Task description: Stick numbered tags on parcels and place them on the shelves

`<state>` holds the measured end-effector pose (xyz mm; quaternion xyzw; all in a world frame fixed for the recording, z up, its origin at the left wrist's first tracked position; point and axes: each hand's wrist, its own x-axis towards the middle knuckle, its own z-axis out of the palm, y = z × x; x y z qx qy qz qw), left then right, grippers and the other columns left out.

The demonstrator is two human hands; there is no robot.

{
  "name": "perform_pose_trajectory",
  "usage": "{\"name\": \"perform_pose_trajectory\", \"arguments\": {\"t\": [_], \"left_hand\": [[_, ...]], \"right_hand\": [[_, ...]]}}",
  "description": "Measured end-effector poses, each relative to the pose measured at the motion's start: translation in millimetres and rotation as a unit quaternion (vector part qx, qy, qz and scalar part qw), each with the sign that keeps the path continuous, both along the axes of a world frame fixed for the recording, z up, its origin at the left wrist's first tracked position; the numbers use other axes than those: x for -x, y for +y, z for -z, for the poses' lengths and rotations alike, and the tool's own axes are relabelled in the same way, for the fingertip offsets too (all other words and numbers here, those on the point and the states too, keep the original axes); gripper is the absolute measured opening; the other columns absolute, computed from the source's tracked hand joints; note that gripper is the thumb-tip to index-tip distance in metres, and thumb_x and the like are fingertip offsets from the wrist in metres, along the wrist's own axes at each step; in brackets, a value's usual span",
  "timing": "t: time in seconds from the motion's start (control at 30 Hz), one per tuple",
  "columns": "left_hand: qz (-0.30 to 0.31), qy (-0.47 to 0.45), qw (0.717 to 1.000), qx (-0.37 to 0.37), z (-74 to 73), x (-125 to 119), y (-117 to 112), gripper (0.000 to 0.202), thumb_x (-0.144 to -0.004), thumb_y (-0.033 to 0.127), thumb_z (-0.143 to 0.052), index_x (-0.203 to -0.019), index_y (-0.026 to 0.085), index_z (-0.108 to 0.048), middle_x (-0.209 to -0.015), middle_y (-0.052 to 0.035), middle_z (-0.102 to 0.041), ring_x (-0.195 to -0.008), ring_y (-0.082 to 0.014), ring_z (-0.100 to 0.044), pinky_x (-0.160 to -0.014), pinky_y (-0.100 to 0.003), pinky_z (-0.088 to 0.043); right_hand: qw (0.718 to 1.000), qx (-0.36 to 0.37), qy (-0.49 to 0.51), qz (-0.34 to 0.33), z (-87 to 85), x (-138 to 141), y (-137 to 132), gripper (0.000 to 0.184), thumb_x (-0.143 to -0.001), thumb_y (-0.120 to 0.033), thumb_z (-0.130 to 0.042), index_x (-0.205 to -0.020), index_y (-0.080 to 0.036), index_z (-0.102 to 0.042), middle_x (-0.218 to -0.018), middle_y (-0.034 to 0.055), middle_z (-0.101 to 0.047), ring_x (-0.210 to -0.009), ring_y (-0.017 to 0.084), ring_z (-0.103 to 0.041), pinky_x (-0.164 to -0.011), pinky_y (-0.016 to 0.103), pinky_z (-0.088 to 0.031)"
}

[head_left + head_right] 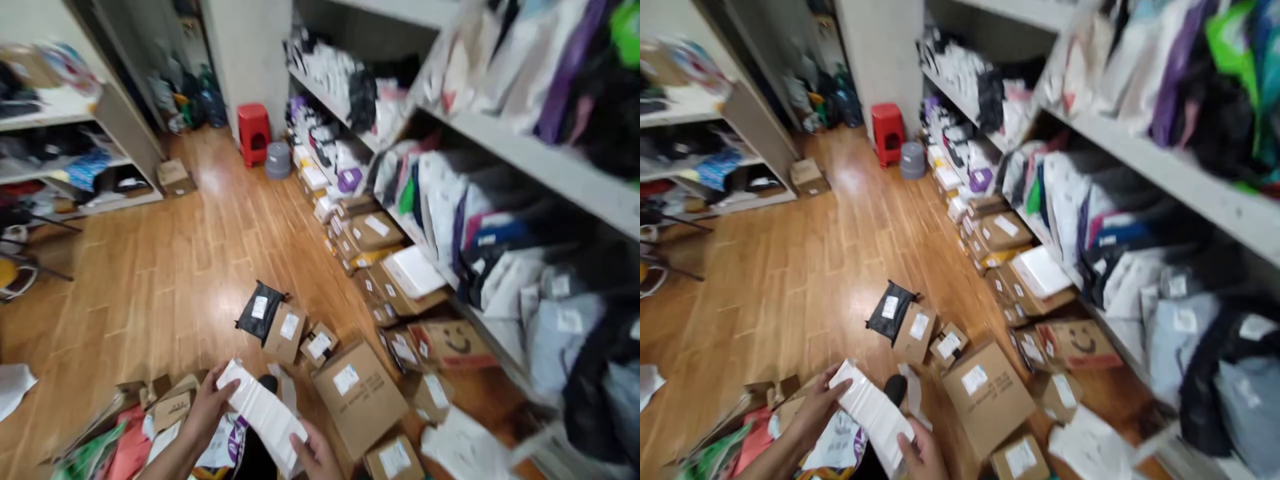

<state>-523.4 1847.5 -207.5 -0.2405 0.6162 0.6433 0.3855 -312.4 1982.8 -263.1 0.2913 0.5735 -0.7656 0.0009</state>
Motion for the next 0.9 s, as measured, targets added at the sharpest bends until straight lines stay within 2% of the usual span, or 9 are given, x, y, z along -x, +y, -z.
{"name": "perform_pose_trajectory", "arguments": {"t": [0.13,0.23,0.3,0.43,0.5,0.57,0.67,0.8,0.9], "left_hand": [[-0.107,0.051,0.993,0.016,-87.7,62,-60,0.047,-0.056,0.022,-0.089,-0.094,0.018,-0.061,-0.083,-0.0027,-0.071,-0.069,-0.0151,-0.066,-0.061,-0.023,-0.053],[-0.169,0.117,0.978,0.046,-141.4,101,-92,0.051,-0.055,0.025,-0.089,-0.097,0.017,-0.062,-0.077,-0.0004,-0.068,-0.061,-0.0126,-0.062,-0.052,-0.020,-0.048],[-0.208,0.154,0.965,0.034,-169.8,121,-111,0.056,-0.053,0.030,-0.089,-0.100,0.017,-0.061,-0.077,0.0021,-0.066,-0.061,-0.0107,-0.061,-0.053,-0.018,-0.047],[-0.261,0.208,0.942,-0.020,-213.7,142,-150,0.064,-0.051,0.035,-0.090,-0.104,0.017,-0.058,-0.081,0.0015,-0.066,-0.066,-0.0119,-0.062,-0.059,-0.020,-0.049],[-0.281,0.232,0.930,-0.044,-231.6,145,-167,0.068,-0.049,0.033,-0.090,-0.107,0.017,-0.059,-0.087,-0.0013,-0.068,-0.072,-0.0146,-0.064,-0.064,-0.023,-0.051],[-0.302,0.266,0.914,-0.046,-246.3,148,-182,0.067,-0.048,0.029,-0.090,-0.107,0.017,-0.061,-0.097,-0.0040,-0.068,-0.083,-0.0170,-0.065,-0.072,-0.024,-0.052],[-0.316,0.328,0.890,-0.005,-259.9,157,-204,0.060,-0.050,0.025,-0.090,-0.104,0.018,-0.064,-0.107,-0.0066,-0.067,-0.096,-0.0201,-0.064,-0.082,-0.027,-0.052],[-0.326,0.386,0.859,0.081,-262.9,182,-241,0.056,-0.057,0.025,-0.087,-0.108,0.020,-0.064,-0.111,-0.0086,-0.068,-0.106,-0.0244,-0.063,-0.090,-0.033,-0.052],[-0.367,0.402,0.819,0.182,-258.1,208,-268,0.054,-0.063,0.027,-0.081,-0.114,0.020,-0.063,-0.113,-0.0097,-0.068,-0.099,-0.0243,-0.065,-0.085,-0.034,-0.054]], "right_hand": [[0.997,0.000,0.005,-0.080,-83.8,93,-28,0.038,-0.070,-0.064,-0.064,-0.104,-0.048,-0.067,-0.095,0.0020,-0.073,-0.093,0.035,-0.069,-0.083,0.050,-0.054],[0.997,-0.043,0.005,-0.059,-137.0,159,-46,0.039,-0.073,-0.063,-0.064,-0.100,-0.036,-0.069,-0.082,0.0046,-0.070,-0.078,0.030,-0.068,-0.074,0.044,-0.056],[0.996,-0.071,0.018,-0.054,-168.7,199,-54,0.040,-0.073,-0.063,-0.065,-0.090,-0.027,-0.069,-0.073,0.0046,-0.066,-0.071,0.026,-0.064,-0.069,0.039,-0.055],[0.980,-0.098,0.139,-0.105,-219.4,267,-60,0.035,-0.076,-0.056,-0.069,-0.074,-0.021,-0.069,-0.095,0.0097,-0.068,-0.095,0.025,-0.063,-0.087,0.036,-0.051],[0.975,-0.107,0.155,-0.116,-237.8,295,-60,0.035,-0.075,-0.055,-0.070,-0.070,-0.020,-0.068,-0.095,0.0097,-0.067,-0.094,0.024,-0.063,-0.084,0.034,-0.052],[0.979,-0.097,0.122,-0.128,-251.8,323,-63,0.038,-0.072,-0.057,-0.072,-0.071,-0.019,-0.067,-0.078,0.0058,-0.066,-0.074,0.020,-0.062,-0.066,0.029,-0.052],[0.981,-0.052,0.072,-0.172,-265.5,369,-74,0.043,-0.067,-0.060,-0.074,-0.073,-0.019,-0.065,-0.054,-0.0021,-0.055,-0.046,0.012,-0.049,-0.042,0.022,-0.040],[0.971,-0.023,0.089,-0.221,-267.9,452,-101,0.043,-0.065,-0.057,-0.077,-0.076,-0.018,-0.066,-0.052,-0.0034,-0.053,-0.042,0.009,-0.044,-0.036,0.019,-0.035],[0.945,0.008,0.088,-0.315,-259.6,537,-121,0.043,-0.062,-0.055,-0.080,-0.078,-0.017,-0.068,-0.053,-0.0016,-0.057,-0.042,0.009,-0.045,-0.036,0.019,-0.035]]}}
